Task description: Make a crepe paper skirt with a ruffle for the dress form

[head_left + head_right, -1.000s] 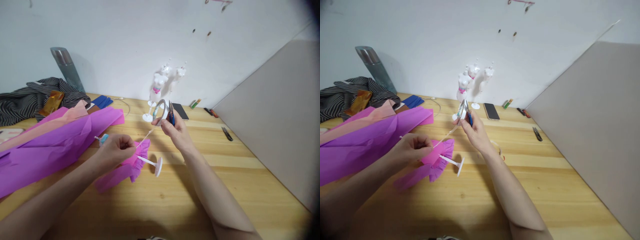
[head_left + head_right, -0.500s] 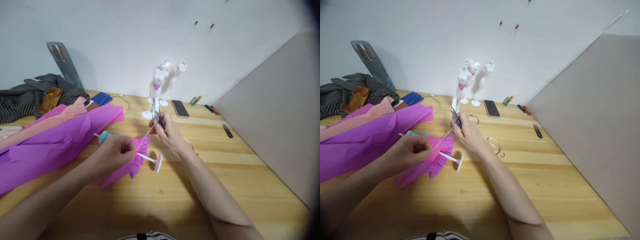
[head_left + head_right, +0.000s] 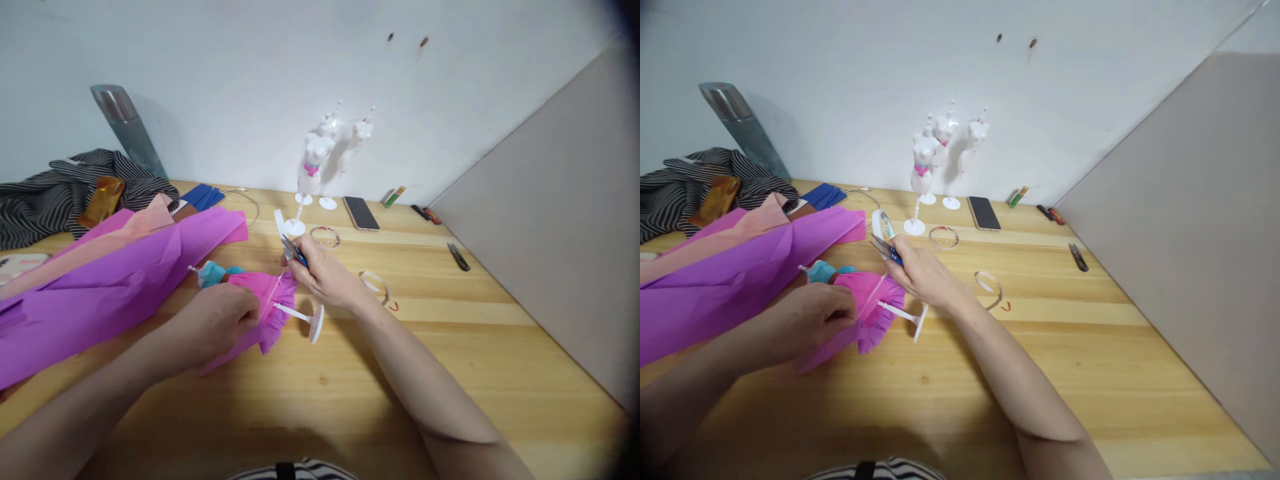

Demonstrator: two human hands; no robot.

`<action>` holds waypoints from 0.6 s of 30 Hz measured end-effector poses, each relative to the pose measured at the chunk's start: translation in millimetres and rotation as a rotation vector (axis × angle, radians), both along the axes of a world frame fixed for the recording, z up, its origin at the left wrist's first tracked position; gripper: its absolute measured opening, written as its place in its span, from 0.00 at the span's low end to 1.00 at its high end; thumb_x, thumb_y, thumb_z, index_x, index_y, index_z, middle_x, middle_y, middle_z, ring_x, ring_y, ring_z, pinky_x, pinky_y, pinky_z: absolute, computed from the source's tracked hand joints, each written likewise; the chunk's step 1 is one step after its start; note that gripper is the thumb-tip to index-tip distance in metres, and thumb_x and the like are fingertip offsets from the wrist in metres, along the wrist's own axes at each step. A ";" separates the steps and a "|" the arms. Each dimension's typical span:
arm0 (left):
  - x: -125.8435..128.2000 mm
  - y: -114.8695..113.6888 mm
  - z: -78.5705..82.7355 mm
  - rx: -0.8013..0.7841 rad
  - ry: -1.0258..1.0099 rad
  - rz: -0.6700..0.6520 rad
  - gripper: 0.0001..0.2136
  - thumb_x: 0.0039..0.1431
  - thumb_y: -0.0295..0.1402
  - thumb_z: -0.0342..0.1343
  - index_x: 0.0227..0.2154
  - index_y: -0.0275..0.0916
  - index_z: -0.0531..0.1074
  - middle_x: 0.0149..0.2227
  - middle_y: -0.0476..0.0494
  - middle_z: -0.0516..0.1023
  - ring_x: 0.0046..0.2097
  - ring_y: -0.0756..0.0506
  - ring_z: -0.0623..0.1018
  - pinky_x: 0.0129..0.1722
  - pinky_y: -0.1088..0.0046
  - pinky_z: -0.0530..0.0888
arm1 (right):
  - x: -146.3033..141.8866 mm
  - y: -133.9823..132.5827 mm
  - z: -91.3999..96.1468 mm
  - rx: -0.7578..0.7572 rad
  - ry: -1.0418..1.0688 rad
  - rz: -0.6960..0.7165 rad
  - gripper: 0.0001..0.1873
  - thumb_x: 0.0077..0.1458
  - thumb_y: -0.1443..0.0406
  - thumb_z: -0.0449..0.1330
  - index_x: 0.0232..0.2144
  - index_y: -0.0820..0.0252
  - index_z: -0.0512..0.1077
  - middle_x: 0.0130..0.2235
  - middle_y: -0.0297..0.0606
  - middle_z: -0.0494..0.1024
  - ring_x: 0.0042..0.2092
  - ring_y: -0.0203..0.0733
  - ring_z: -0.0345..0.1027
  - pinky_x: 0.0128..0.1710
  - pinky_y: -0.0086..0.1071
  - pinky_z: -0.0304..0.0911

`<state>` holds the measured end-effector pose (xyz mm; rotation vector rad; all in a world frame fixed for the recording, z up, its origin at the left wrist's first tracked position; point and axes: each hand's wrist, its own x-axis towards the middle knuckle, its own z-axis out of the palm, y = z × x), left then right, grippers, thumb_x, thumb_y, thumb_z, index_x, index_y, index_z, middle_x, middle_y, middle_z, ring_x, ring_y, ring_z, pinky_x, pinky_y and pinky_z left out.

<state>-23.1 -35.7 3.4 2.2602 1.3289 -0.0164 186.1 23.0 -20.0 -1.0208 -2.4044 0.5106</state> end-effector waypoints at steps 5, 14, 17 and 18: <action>-2.1 2.3 -1.6 0.016 -0.002 -0.022 0.10 0.52 0.28 0.47 0.17 0.36 0.64 0.23 0.48 0.70 0.27 0.50 0.65 0.27 0.72 0.55 | -0.7 0.9 -0.3 0.015 -0.037 0.014 0.06 0.61 0.64 0.44 0.36 0.58 0.58 0.34 0.41 0.68 0.36 0.43 0.63 0.35 0.34 0.57; -2.2 3.1 -6.6 0.116 -0.036 -0.050 0.11 0.53 0.27 0.49 0.17 0.36 0.68 0.23 0.47 0.73 0.27 0.50 0.67 0.27 0.72 0.56 | -0.4 2.4 -5.0 -0.037 -0.078 -0.003 0.06 0.62 0.63 0.45 0.38 0.57 0.59 0.32 0.37 0.68 0.31 0.42 0.62 0.31 0.32 0.55; -2.0 3.3 -6.3 0.111 0.012 -0.055 0.11 0.54 0.29 0.49 0.18 0.36 0.68 0.24 0.46 0.73 0.27 0.49 0.68 0.27 0.72 0.57 | -0.2 2.7 -4.9 -0.033 -0.103 -0.017 0.06 0.61 0.62 0.46 0.38 0.57 0.59 0.29 0.36 0.67 0.30 0.42 0.61 0.30 0.31 0.53; -1.7 3.4 -6.1 0.107 0.022 -0.058 0.11 0.55 0.30 0.49 0.18 0.36 0.68 0.25 0.46 0.74 0.28 0.49 0.68 0.27 0.72 0.57 | -0.3 2.7 -4.9 -0.030 -0.117 -0.022 0.06 0.61 0.62 0.46 0.38 0.57 0.59 0.29 0.36 0.67 0.30 0.42 0.61 0.29 0.31 0.52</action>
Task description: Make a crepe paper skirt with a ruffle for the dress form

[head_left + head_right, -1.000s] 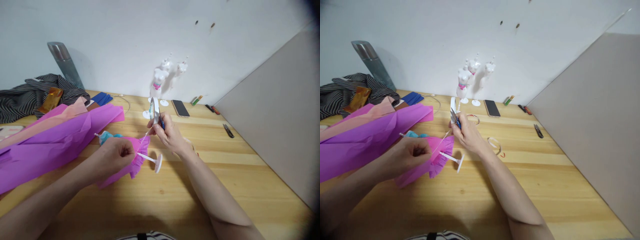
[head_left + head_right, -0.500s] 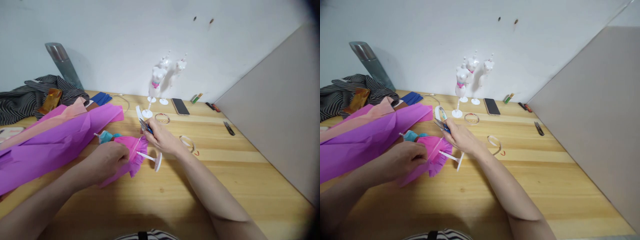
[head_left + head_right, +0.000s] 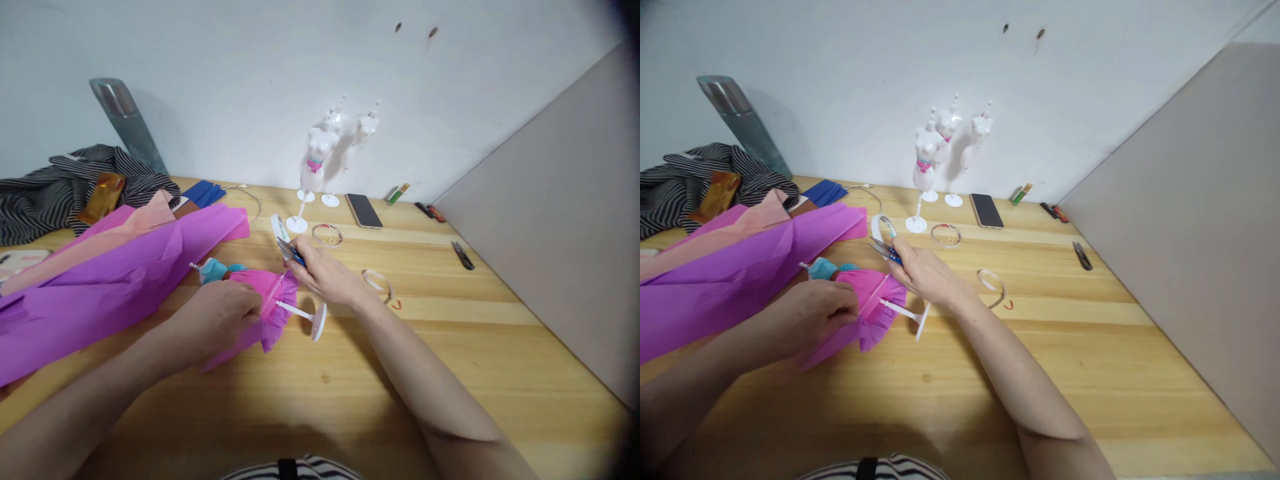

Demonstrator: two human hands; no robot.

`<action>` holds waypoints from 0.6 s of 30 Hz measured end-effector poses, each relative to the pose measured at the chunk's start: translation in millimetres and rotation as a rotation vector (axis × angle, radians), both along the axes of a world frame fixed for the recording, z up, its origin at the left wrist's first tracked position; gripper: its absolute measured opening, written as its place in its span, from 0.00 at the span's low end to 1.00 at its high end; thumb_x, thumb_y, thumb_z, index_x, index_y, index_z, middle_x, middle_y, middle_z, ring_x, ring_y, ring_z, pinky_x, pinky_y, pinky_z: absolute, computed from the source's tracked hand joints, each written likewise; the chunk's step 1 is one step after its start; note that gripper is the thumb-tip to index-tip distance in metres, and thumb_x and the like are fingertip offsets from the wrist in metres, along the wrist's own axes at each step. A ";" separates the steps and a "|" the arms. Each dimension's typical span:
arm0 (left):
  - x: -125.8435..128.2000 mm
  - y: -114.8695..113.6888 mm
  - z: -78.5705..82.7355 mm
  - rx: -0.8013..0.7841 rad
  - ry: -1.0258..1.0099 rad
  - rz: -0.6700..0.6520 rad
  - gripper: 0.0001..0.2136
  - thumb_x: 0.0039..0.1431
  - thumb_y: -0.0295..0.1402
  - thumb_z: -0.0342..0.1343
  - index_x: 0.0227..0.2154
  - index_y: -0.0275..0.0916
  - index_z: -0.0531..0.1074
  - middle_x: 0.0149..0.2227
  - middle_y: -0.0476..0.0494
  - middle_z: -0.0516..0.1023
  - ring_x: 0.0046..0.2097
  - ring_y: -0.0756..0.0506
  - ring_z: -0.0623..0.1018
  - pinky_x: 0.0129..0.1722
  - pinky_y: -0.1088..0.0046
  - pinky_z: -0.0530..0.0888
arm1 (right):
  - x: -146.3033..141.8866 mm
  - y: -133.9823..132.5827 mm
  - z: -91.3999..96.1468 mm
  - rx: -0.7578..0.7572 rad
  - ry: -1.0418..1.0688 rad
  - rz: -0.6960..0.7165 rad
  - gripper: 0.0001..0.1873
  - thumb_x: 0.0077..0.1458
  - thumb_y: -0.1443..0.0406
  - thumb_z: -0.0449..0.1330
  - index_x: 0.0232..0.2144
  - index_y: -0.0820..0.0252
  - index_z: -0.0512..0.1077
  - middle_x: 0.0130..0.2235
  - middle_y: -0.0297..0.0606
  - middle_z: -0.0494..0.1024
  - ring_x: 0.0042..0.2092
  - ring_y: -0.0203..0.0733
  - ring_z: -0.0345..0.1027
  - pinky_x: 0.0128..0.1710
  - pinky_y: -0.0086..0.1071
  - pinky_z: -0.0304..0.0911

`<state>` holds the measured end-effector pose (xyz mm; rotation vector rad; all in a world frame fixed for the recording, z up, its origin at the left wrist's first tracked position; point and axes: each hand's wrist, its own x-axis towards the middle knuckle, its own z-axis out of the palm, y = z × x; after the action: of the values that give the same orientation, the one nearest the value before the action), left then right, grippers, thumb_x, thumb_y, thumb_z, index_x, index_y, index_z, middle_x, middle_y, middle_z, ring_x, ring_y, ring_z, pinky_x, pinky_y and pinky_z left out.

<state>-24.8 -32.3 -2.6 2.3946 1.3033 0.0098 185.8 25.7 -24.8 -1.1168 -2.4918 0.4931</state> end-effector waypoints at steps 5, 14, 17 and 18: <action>1.1 0.5 -1.5 0.014 0.018 -0.010 0.12 0.56 0.31 0.49 0.19 0.36 0.69 0.25 0.46 0.74 0.28 0.48 0.69 0.27 0.72 0.57 | -1.6 -0.3 -0.1 -0.007 -0.068 -0.015 0.07 0.61 0.62 0.46 0.40 0.58 0.59 0.28 0.36 0.67 0.28 0.42 0.60 0.28 0.31 0.50; -0.3 0.2 -7.4 0.031 -0.023 -0.065 0.12 0.57 0.30 0.49 0.20 0.36 0.70 0.25 0.46 0.73 0.27 0.49 0.67 0.27 0.71 0.56 | -1.6 0.1 -2.8 0.012 -0.083 0.013 0.08 0.61 0.63 0.45 0.41 0.58 0.60 0.28 0.36 0.68 0.27 0.41 0.59 0.27 0.31 0.49; 0.2 0.7 -7.8 0.049 -0.011 -0.090 0.13 0.58 0.29 0.49 0.20 0.36 0.71 0.25 0.46 0.73 0.26 0.49 0.68 0.27 0.71 0.57 | -1.7 0.2 -2.8 0.021 -0.074 0.020 0.08 0.61 0.63 0.46 0.41 0.58 0.60 0.29 0.37 0.68 0.27 0.41 0.59 0.26 0.31 0.48; 0.4 0.9 -7.8 0.054 -0.002 -0.099 0.12 0.58 0.29 0.49 0.20 0.36 0.71 0.25 0.46 0.73 0.26 0.49 0.68 0.27 0.71 0.57 | -1.8 0.2 -2.5 0.023 -0.070 0.022 0.08 0.61 0.63 0.46 0.41 0.58 0.60 0.29 0.37 0.68 0.27 0.41 0.59 0.27 0.31 0.48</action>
<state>-24.4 -31.4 -10.5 2.5013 1.1970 0.0188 184.0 25.9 -27.4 -1.1169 -2.5662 0.4371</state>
